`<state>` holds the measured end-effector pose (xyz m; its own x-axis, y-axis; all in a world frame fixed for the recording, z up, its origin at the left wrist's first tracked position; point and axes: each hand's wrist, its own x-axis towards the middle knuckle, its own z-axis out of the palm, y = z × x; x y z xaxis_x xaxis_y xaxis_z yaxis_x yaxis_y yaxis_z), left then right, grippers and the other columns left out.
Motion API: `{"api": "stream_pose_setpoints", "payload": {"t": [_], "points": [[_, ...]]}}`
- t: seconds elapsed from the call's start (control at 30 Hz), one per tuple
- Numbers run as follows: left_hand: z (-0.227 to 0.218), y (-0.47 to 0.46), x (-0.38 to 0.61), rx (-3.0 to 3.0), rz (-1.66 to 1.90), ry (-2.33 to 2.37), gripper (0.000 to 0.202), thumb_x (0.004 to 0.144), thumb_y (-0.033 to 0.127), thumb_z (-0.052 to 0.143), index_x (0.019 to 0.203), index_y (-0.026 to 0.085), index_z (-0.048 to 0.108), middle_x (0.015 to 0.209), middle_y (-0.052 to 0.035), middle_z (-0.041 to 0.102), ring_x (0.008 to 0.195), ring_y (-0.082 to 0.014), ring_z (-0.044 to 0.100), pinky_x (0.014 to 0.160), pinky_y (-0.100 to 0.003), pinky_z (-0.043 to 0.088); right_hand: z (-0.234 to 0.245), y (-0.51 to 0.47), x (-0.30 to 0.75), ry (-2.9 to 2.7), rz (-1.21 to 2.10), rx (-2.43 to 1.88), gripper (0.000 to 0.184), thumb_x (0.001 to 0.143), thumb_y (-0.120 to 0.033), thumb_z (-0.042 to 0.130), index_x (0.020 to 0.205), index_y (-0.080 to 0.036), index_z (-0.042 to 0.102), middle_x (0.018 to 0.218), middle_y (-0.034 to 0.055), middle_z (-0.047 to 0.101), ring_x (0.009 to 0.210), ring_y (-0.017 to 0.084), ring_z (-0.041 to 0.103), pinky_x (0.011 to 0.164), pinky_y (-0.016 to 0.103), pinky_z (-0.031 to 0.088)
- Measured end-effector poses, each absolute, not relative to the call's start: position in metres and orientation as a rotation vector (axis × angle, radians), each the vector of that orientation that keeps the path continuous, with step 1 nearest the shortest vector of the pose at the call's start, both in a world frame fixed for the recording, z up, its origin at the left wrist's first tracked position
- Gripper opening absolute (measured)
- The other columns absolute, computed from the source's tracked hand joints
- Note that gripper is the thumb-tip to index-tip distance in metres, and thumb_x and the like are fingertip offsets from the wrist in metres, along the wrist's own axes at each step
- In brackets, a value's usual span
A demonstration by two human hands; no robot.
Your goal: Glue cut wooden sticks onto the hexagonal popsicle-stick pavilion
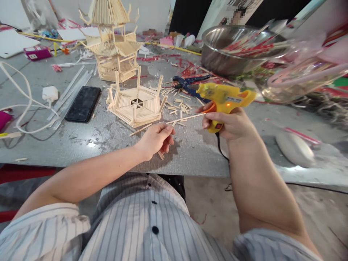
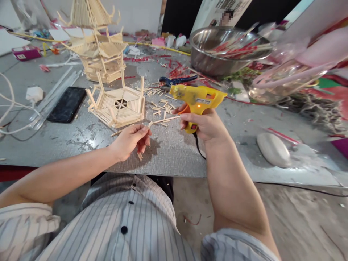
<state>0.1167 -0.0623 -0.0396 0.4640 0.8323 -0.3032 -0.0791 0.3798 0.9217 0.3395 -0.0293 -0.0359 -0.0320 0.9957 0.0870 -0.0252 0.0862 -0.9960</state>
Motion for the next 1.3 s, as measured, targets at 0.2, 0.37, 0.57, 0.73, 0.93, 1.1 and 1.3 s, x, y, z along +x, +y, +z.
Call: {"api": "stream_pose_setpoints", "payload": {"t": [0.2,0.37,0.57,0.73,0.93,1.1,1.3], "points": [[-0.042,-0.062,0.116,1.043,0.711,0.936,0.029,0.103,0.022,0.036,0.076,0.017,0.047,0.052,0.0071,0.052,0.033,-0.0039,0.044,0.032,-0.016,0.03,-0.038,-0.031,0.333,-1.266,1.214,-1.072,0.017,0.056,-0.015,0.075,0.07,-0.02,0.066,0.074,-0.0004,0.072,0.041,0.007,0.054,0.039,0.021,0.039],[-0.042,-0.063,0.116,1.081,0.701,0.925,0.031,0.103,0.023,0.035,0.074,0.017,0.046,0.053,0.0069,0.052,0.033,-0.0032,0.044,0.033,-0.016,0.03,-0.041,-0.029,0.333,-1.251,1.231,-1.078,0.017,0.057,-0.018,0.076,0.069,-0.021,0.065,0.071,-0.0008,0.07,0.043,0.007,0.054,0.039,0.022,0.037],[-0.041,-0.063,0.116,1.067,0.71,0.92,0.028,0.102,0.019,0.037,0.075,0.016,0.046,0.054,0.0065,0.053,0.032,-0.0036,0.043,0.032,-0.016,0.029,-0.043,-0.028,0.336,-1.272,1.259,-1.085,0.02,0.057,-0.024,0.081,0.07,-0.018,0.067,0.069,-0.0004,0.069,0.04,0.006,0.053,0.039,0.021,0.039],[-0.041,-0.064,0.116,1.044,0.702,0.921,0.026,0.1,0.014,0.036,0.076,0.016,0.047,0.053,0.0067,0.052,0.032,-0.0044,0.044,0.032,-0.016,0.031,-0.042,-0.031,0.332,-1.254,1.252,-1.076,0.026,0.054,-0.025,0.083,0.072,-0.016,0.066,0.071,0.0007,0.068,0.04,0.007,0.053,0.039,0.021,0.042],[-0.042,-0.066,0.117,1.021,0.681,0.911,0.025,0.099,0.013,0.038,0.076,0.016,0.048,0.053,0.0065,0.053,0.032,-0.0045,0.044,0.032,-0.016,0.031,-0.041,-0.033,0.33,-1.264,1.249,-1.07,0.025,0.056,-0.025,0.084,0.073,-0.016,0.066,0.071,0.0015,0.068,0.042,0.006,0.052,0.041,0.021,0.042],[-0.04,-0.065,0.117,0.947,0.695,0.905,0.025,0.1,0.013,0.037,0.076,0.016,0.047,0.053,0.0062,0.053,0.034,-0.005,0.046,0.034,-0.016,0.034,-0.044,-0.033,0.331,-1.264,1.26,-1.075,0.031,0.054,-0.032,0.088,0.071,-0.016,0.068,0.071,0.0006,0.068,0.043,0.006,0.052,0.041,0.022,0.04],[-0.039,-0.065,0.116,0.888,0.701,0.897,0.027,0.1,0.013,0.037,0.075,0.016,0.046,0.053,0.0055,0.052,0.035,-0.0051,0.046,0.034,-0.015,0.034,-0.047,-0.031,0.331,-1.307,1.293,-1.078,0.037,0.054,-0.042,0.089,0.074,-0.017,0.069,0.074,0.0004,0.068,0.043,0.006,0.053,0.042,0.021,0.04]]}}
